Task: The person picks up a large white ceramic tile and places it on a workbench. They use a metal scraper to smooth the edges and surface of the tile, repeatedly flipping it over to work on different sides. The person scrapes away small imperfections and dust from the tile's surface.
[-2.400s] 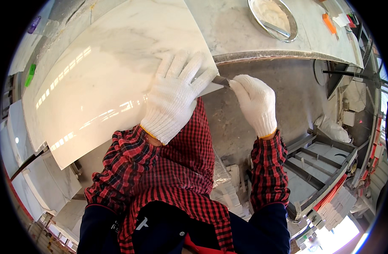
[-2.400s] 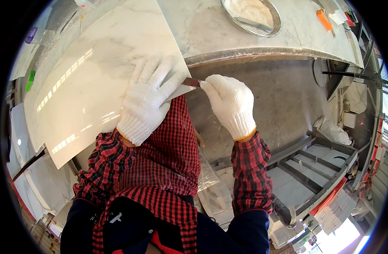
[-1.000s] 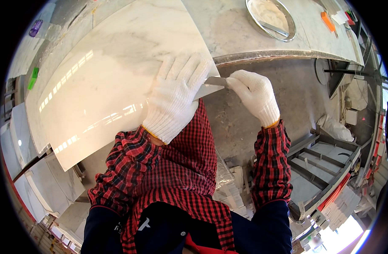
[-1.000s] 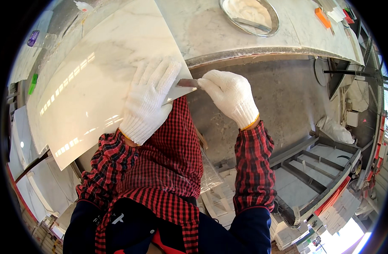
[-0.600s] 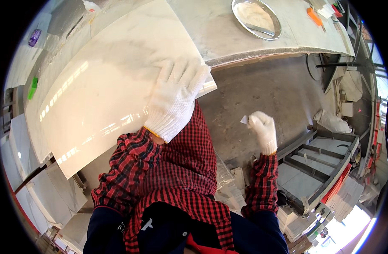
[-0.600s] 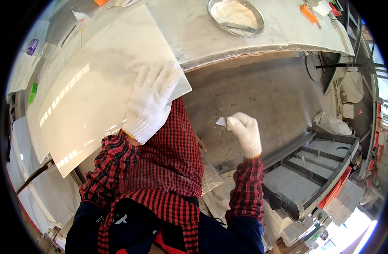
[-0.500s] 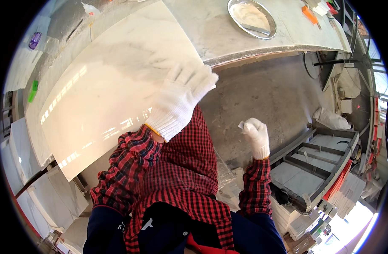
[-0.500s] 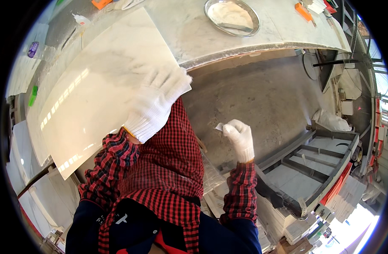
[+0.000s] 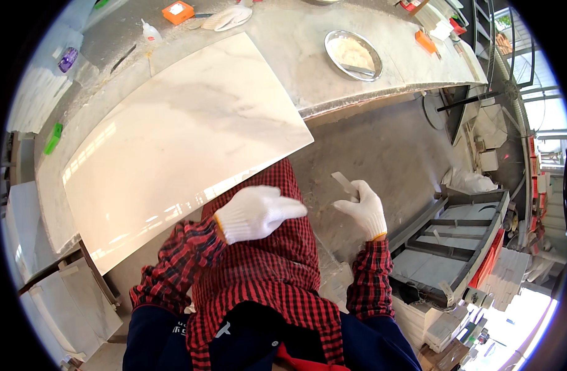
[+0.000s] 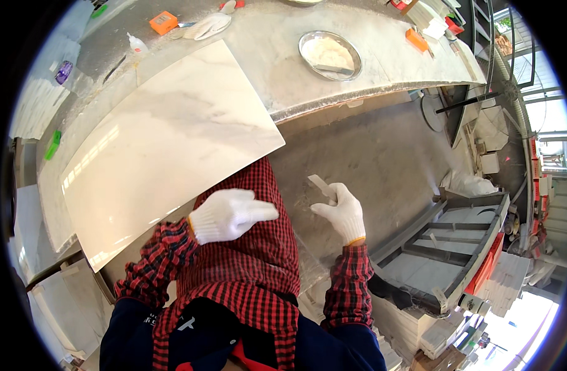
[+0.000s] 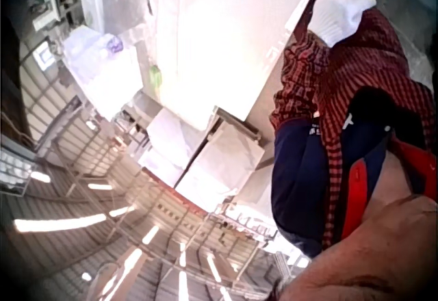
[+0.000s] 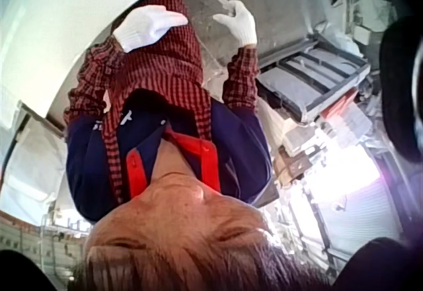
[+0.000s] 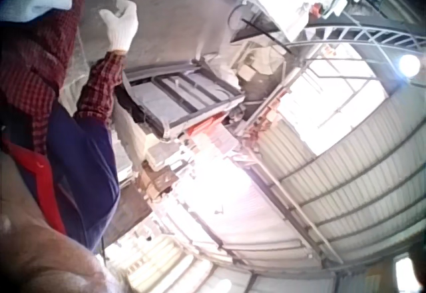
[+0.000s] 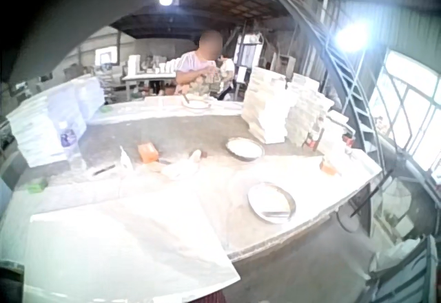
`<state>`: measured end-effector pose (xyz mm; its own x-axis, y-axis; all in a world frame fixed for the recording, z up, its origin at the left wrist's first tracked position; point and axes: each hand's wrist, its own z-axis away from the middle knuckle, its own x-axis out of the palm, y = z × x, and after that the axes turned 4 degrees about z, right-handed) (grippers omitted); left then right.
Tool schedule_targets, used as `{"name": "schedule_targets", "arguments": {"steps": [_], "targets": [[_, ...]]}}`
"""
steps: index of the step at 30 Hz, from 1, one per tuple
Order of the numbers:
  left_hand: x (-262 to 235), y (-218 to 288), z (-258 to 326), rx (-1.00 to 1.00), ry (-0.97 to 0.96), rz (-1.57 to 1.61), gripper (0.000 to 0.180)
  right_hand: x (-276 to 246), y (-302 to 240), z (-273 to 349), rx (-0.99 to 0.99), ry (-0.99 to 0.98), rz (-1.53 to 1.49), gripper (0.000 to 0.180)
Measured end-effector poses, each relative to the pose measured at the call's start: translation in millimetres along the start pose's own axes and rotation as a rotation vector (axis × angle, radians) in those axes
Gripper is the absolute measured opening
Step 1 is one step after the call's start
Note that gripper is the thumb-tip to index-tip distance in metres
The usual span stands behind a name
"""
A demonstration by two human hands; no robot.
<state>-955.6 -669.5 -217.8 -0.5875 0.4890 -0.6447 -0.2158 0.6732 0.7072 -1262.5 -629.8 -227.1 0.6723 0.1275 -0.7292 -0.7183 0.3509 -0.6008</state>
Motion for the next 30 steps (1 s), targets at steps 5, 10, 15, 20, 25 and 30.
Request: {"name": "schedule_targets", "arguments": {"steps": [5,10,15,20,25,30], "targets": [[4,15,61,-0.263,0.099,0.105,0.029,-28,-33,-15,-0.074,0.158,0.06,0.044],[-30,51,103,-0.534,0.2,0.132,0.029,-42,-52,-43,-0.04,0.296,0.187,0.051],[-62,91,134,-0.615,0.456,0.116,0.027,-58,-55,-69,-0.157,0.376,0.222,0.054],[-76,101,192,-1.059,0.969,-0.042,0.029,-100,-82,-97,-0.18,0.468,0.586,0.044],[-120,73,273,-1.206,0.907,-0.708,0.051,-119,-119,-149,-0.236,0.537,0.968,0.037],[-121,45,358,-1.569,0.867,-0.846,0.063,-111,-133,-191,-0.339,0.377,1.256,0.038]]}}
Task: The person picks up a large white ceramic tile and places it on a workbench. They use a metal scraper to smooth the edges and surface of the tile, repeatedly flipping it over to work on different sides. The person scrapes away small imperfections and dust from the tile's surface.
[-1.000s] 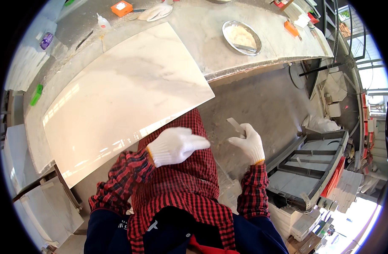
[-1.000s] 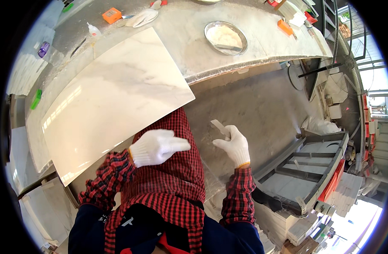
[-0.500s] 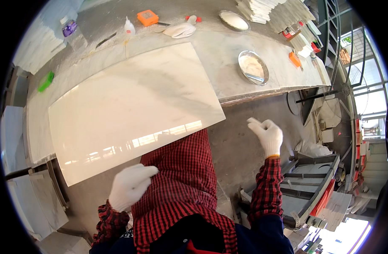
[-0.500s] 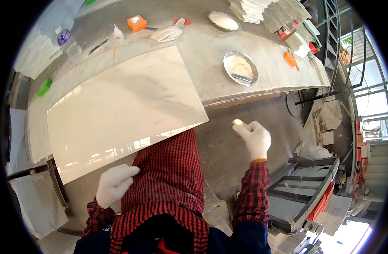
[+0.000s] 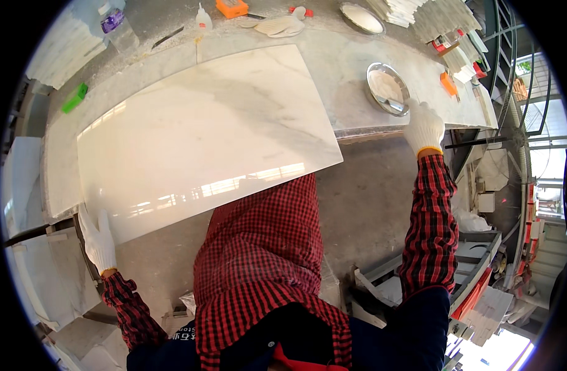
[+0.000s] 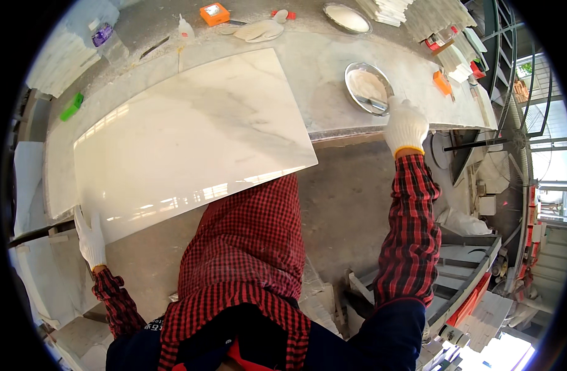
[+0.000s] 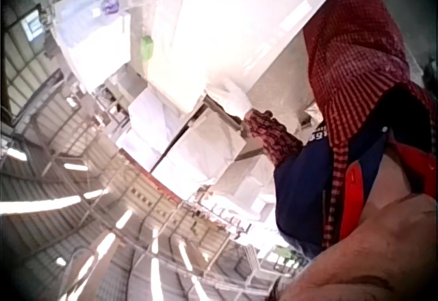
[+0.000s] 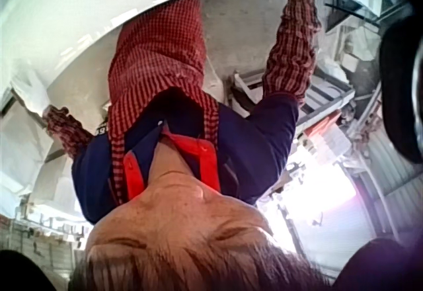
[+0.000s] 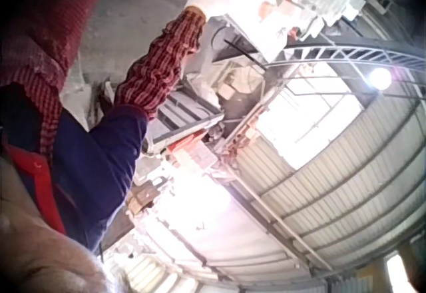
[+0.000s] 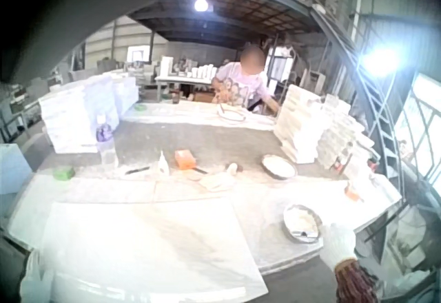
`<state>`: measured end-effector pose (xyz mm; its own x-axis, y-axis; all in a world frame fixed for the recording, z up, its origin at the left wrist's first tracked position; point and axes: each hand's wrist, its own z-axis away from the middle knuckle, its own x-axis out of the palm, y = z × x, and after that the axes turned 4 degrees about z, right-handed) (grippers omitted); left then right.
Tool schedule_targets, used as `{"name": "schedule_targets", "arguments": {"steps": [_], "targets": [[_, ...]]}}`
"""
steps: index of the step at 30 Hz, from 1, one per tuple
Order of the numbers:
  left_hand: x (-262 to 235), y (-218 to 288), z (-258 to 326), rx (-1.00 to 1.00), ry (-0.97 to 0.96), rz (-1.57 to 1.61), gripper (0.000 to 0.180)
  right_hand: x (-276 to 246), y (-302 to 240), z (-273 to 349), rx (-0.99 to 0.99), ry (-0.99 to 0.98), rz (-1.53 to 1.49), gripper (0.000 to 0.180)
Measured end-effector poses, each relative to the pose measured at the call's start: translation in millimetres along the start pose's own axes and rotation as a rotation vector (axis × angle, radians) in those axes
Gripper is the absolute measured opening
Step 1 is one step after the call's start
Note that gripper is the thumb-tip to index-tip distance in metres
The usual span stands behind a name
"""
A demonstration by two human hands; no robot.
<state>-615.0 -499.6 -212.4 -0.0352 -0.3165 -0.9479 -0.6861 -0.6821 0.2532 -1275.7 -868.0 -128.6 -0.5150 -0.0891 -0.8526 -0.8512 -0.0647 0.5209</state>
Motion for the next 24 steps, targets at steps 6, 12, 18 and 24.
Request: {"name": "schedule_targets", "arguments": {"steps": [6,12,18,24], "targets": [[-7,-3,-4,-0.34,-0.176,0.203,0.071,-52,-22,44,0.086,0.046,-0.216,0.052],[11,-32,-1,-0.32,-0.113,0.337,0.07,-23,-106,171,0.295,0.24,-1.241,0.038],[13,-15,26,-0.304,-0.049,0.407,0.065,-22,-257,190,0.131,-0.952,-2.566,0.065],[13,-9,34,-0.33,0.032,0.352,0.063,-64,-284,162,0.274,-0.799,-2.492,0.052]]}}
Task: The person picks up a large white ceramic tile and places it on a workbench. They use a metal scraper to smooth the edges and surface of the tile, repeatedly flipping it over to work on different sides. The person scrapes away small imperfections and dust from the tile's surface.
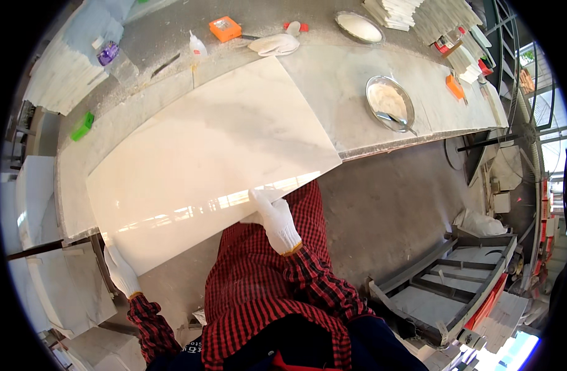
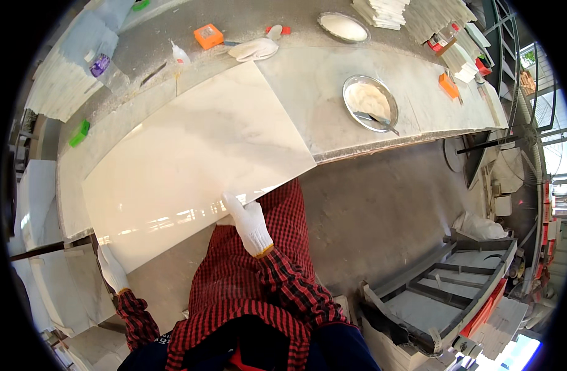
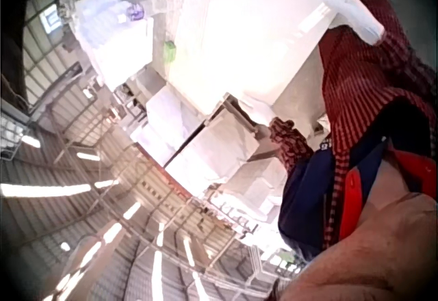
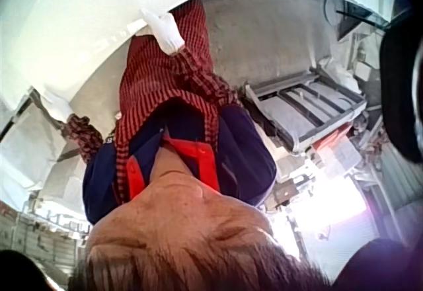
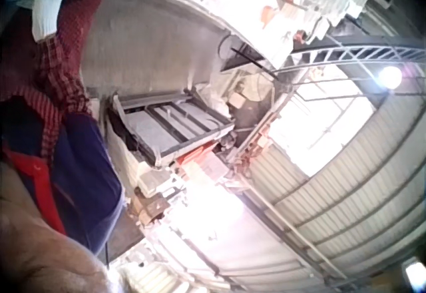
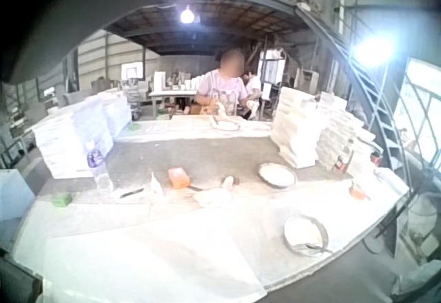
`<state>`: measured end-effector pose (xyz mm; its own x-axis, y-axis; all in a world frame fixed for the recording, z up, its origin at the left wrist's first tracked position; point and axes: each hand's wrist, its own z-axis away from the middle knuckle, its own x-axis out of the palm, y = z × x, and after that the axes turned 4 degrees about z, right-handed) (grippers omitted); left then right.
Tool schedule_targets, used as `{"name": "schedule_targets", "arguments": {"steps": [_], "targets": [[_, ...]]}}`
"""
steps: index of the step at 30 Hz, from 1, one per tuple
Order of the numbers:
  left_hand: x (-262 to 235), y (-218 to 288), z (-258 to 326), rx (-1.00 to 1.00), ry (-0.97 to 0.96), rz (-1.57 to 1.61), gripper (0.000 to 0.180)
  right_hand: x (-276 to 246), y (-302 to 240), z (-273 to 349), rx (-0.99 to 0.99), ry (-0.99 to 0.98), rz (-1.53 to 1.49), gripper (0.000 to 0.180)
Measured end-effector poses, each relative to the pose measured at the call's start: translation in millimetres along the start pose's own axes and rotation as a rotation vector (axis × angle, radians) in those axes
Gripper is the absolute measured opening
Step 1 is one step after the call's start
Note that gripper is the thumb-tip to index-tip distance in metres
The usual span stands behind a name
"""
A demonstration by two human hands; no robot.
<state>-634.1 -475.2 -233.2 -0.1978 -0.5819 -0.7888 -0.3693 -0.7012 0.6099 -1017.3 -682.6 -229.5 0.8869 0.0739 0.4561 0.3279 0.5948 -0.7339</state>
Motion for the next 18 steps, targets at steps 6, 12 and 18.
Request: {"name": "schedule_targets", "arguments": {"steps": [6,12,18], "targets": [[12,12,14,0.056,0.058,0.109,0.059,-10,10,-8,0.064,0.008,0.036,0.045],[34,1,18,-0.038,0.121,0.007,0.06,-16,9,-12,0.064,-0.069,0.154,0.051],[44,41,-12,0.524,0.381,-0.501,0.06,-26,17,-20,0.047,-0.105,0.181,0.049]]}}
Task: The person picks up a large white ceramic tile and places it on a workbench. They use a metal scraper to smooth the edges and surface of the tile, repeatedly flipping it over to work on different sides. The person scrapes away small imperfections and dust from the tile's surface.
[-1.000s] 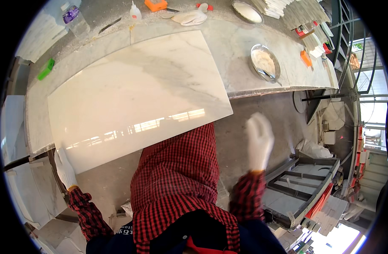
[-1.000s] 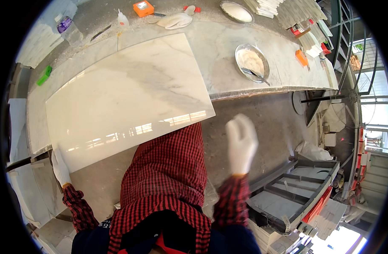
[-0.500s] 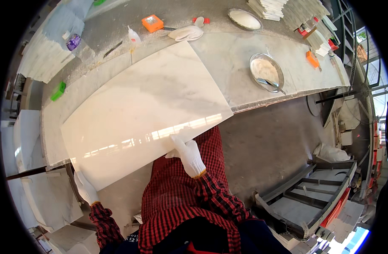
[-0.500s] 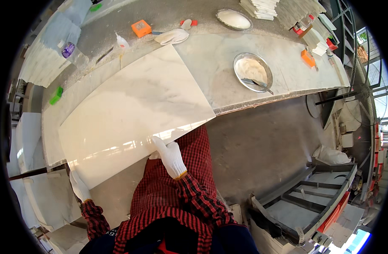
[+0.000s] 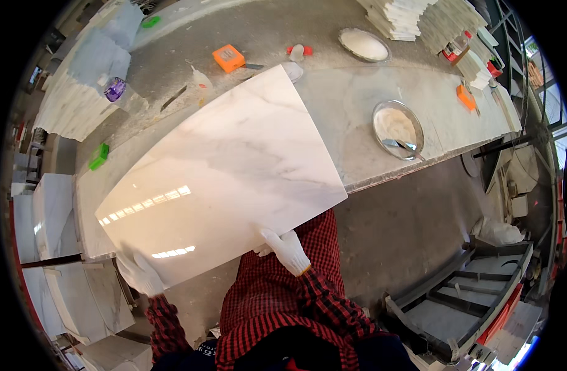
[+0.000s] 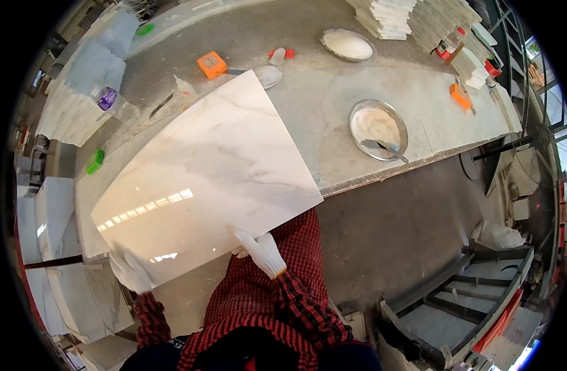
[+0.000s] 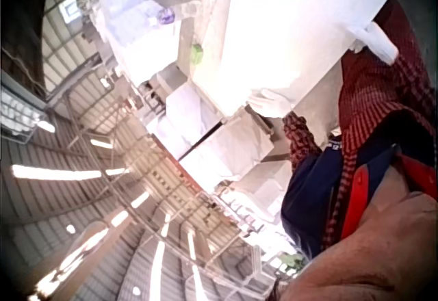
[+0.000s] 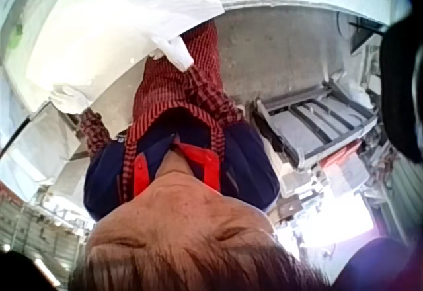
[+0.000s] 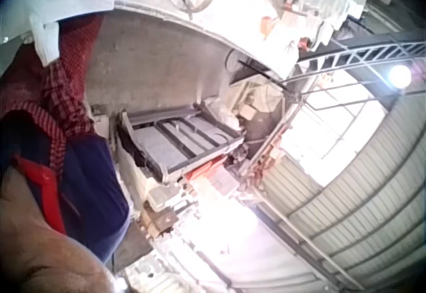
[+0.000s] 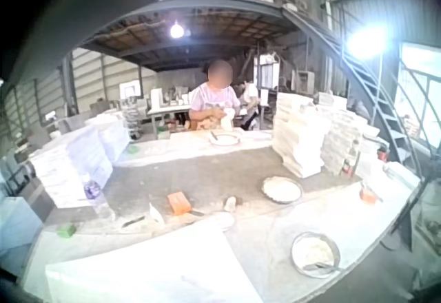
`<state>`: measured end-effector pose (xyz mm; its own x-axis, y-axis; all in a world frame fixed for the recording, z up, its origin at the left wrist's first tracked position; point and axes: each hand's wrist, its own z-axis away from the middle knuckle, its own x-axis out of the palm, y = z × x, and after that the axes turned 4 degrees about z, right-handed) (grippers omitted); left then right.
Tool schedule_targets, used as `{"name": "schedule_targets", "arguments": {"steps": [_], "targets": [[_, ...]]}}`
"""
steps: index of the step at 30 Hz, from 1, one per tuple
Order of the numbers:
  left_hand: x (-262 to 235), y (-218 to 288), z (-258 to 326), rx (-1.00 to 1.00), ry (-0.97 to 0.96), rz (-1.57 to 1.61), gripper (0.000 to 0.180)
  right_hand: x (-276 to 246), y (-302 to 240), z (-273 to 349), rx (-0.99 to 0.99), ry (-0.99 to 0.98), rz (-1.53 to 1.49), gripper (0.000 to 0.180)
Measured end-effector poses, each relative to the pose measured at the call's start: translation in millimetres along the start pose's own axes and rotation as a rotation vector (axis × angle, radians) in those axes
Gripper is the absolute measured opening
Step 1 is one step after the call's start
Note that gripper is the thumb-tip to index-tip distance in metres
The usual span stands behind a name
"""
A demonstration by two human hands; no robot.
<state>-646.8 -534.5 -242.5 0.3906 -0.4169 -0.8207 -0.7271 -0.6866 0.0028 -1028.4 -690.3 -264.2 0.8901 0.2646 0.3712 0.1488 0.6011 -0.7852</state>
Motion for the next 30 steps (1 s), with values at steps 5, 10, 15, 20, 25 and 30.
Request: {"name": "schedule_targets", "arguments": {"steps": [5,10,15,20,25,30], "targets": [[-17,140,-163,0.39,-0.183,0.453,0.058,-5,4,-3,-0.042,-0.019,0.016,0.049],[-1,254,-235,0.38,-0.913,0.601,0.063,1,4,-1,-0.057,0.011,0.02,0.05],[-20,255,-220,0.325,-0.92,0.821,0.054,4,8,-2,-0.027,0.036,0.002,0.056],[-84,213,-204,0.174,-0.687,0.845,0.042,1,-20,10,-0.122,0.087,0.264,0.058],[-148,154,-168,-0.015,-0.505,1.158,0.043,13,-94,31,-0.527,0.122,0.336,0.046],[-95,106,-101,-0.278,-0.259,1.503,0.044,22,-145,49,-0.679,0.065,0.528,0.049]]}}
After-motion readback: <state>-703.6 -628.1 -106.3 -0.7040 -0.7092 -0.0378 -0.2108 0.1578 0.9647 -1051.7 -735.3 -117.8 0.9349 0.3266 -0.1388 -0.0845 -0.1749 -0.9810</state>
